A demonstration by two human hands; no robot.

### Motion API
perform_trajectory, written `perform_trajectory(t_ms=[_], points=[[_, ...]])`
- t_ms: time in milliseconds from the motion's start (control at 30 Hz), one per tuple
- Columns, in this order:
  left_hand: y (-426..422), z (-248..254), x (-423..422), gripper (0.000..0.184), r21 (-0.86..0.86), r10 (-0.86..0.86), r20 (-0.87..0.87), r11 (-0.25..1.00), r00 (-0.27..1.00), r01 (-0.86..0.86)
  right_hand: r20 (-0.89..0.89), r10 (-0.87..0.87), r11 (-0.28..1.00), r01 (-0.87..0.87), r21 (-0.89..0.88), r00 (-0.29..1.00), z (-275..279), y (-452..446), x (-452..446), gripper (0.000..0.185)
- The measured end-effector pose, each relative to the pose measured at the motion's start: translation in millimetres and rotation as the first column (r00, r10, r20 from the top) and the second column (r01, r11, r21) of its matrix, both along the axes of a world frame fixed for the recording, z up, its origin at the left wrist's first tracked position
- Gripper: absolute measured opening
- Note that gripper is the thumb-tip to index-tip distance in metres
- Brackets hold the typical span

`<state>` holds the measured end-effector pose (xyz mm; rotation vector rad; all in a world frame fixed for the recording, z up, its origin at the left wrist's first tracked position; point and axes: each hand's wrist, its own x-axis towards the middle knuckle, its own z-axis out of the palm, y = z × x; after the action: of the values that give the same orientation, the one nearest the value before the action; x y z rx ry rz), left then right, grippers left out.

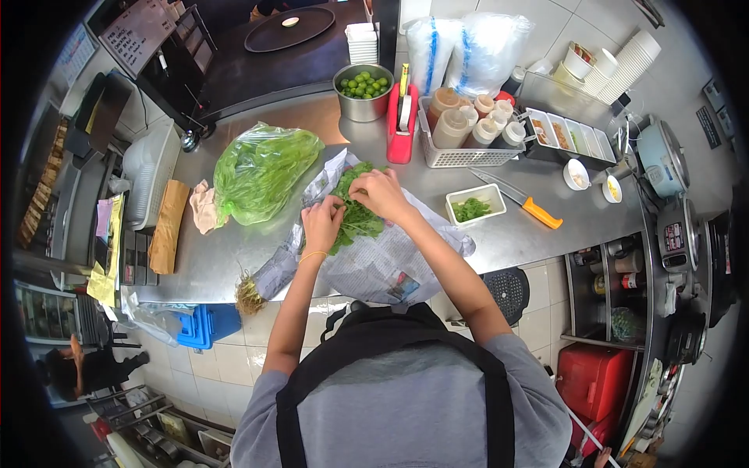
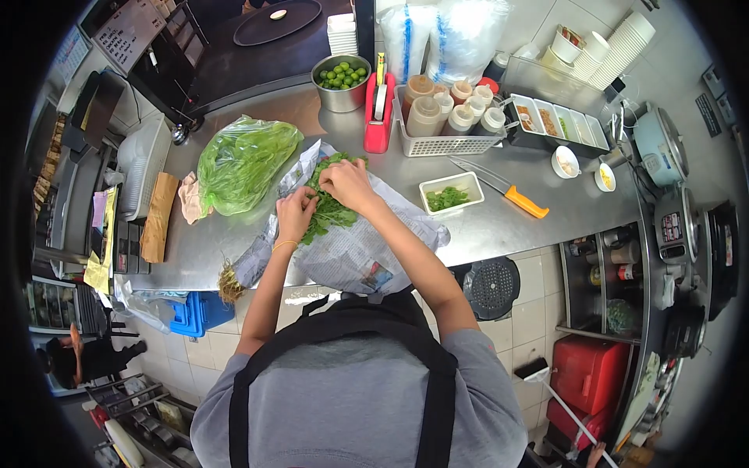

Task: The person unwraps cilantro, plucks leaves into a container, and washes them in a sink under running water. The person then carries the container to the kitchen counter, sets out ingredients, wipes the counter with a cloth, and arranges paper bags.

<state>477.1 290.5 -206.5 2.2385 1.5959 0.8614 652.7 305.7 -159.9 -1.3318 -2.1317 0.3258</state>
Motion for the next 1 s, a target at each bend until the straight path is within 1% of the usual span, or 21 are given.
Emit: perform_trajectory(t_ms=[33,100,133,200,233,267,333,367,433,500,533,567,600,667,733,767,833,900,933,967,1000], points=[[0.4,0.4,-0.1,0.009,0.007,0.002,-0.026,1.000,1.000,-0.002,-0.125,0.022,0.994,-0.035,-0.103,0.992,0.6,0.1,1.3,0.008],[4.8,-5.0,-5.8,0.009,-0.054,-0.031,0.087,0.998,0.996,0.035,-0.371,0.024,0.948,-0.140,-0.287,0.928,2.0,1.3,6.3,0.011],[7.7,-8.0,-10.0,0.009,-0.083,-0.044,0.144,0.995,0.989,0.057,-0.419,-0.006,0.962,-0.110,-0.251,0.908,0.2,2.6,9.3,0.012],[8.0,-11.8,-19.0,0.008,-0.033,-0.076,0.123,0.996,0.990,0.080,-0.513,-0.057,0.982,-0.045,-0.185,0.856,-1.7,3.6,14.4,0.015],[7.2,-12.7,-21.4,0.008,-0.009,-0.089,0.112,0.996,0.990,0.091,-0.531,-0.073,0.992,0.008,-0.123,0.844,-0.2,3.3,15.2,0.013],[7.3,-13.8,-22.2,0.008,-0.008,-0.106,0.104,0.994,0.989,0.107,-0.505,-0.079,0.993,0.022,-0.116,0.860,1.0,2.6,15.2,0.011],[5.8,-10.7,-21.0,0.008,-0.008,-0.140,0.088,0.990,0.986,0.141,-0.452,-0.093,0.993,0.052,-0.103,0.887,22.9,-6.5,11.3,0.008],[5.3,-9.3,-19.3,0.007,-0.024,-0.132,0.094,0.991,0.987,0.134,-0.385,-0.052,0.998,0.040,-0.040,0.922,26.1,-10.5,7.7,0.007],[5.3,-6.3,-15.4,0.006,-0.056,-0.116,0.106,0.991,0.988,0.123,-0.236,0.017,0.997,0.002,0.082,0.972,28.5,-16.8,-7.2,0.006],[6.0,-6.2,-15.5,0.006,-0.029,-0.086,0.050,0.996,0.995,0.087,0.006,0.015,0.993,-0.016,0.121,1.000,9.5,-17.4,-23.1,0.008],[7.1,-8.6,-14.8,0.006,-0.018,-0.086,0.026,0.996,0.996,0.087,0.130,-0.006,0.991,-0.012,0.132,0.991,-1.4,-16.8,-28.6,0.009],[9.5,-14.2,-16.2,0.008,0.050,-0.123,0.010,0.991,0.992,0.122,0.232,-0.037,0.978,-0.013,0.209,0.972,-9.7,-15.3,-32.4,0.011],[9.8,-13.9,-15.6,0.007,0.056,-0.123,-0.001,0.991,0.992,0.123,0.333,-0.076,0.960,-0.021,0.279,0.940,-15.8,-14.0,-35.2,0.013],[11.9,-14.4,-15.8,0.008,0.083,-0.145,-0.018,0.986,0.989,0.146,0.429,-0.132,0.946,-0.015,0.322,0.893,-20.1,-12.6,-38.4,0.014],[14.9,-17.9,-16.7,0.006,-0.010,-0.110,-0.050,0.994,0.993,0.109,0.405,-0.130,0.945,-0.010,0.326,0.905,-19.2,-13.3,-38.0,0.015],[14.7,-19.5,-15.8,0.005,-0.002,-0.116,-0.056,0.993,0.992,0.116,0.386,-0.158,0.929,0.004,0.369,0.909,-18.3,-14.6,-36.9,0.013],[12.4,-12.8,-13.2,0.005,0.017,-0.112,-0.071,0.993,0.991,0.114,0.248,-0.183,0.952,0.109,0.284,0.951,-32.7,-10.2,-43.3,0.013],[8.1,-4.3,-8.5,0.005,0.048,-0.122,-0.034,0.991,0.992,0.123,0.062,-0.207,0.967,0.195,0.162,0.976,-40.7,-10.4,-42.3,0.012],[6.2,-2.3,-7.5,0.005,0.062,-0.123,-0.018,0.990,0.992,0.124,0.004,-0.227,0.968,0.226,0.106,0.974,-43.3,-10.0,-40.7,0.011],[6.9,-3.3,-9.8,0.005,0.017,-0.128,-0.074,0.991,0.989,0.130,-0.053,-0.249,0.967,0.251,0.048,0.967,-46.7,-9.2,-39.8,0.010],[8.3,-5.3,-11.9,0.009,-0.011,-0.136,-0.072,0.991,0.988,0.135,-0.110,-0.271,0.962,0.272,-0.012,0.956,-42.2,-10.0,-39.3,0.009]])
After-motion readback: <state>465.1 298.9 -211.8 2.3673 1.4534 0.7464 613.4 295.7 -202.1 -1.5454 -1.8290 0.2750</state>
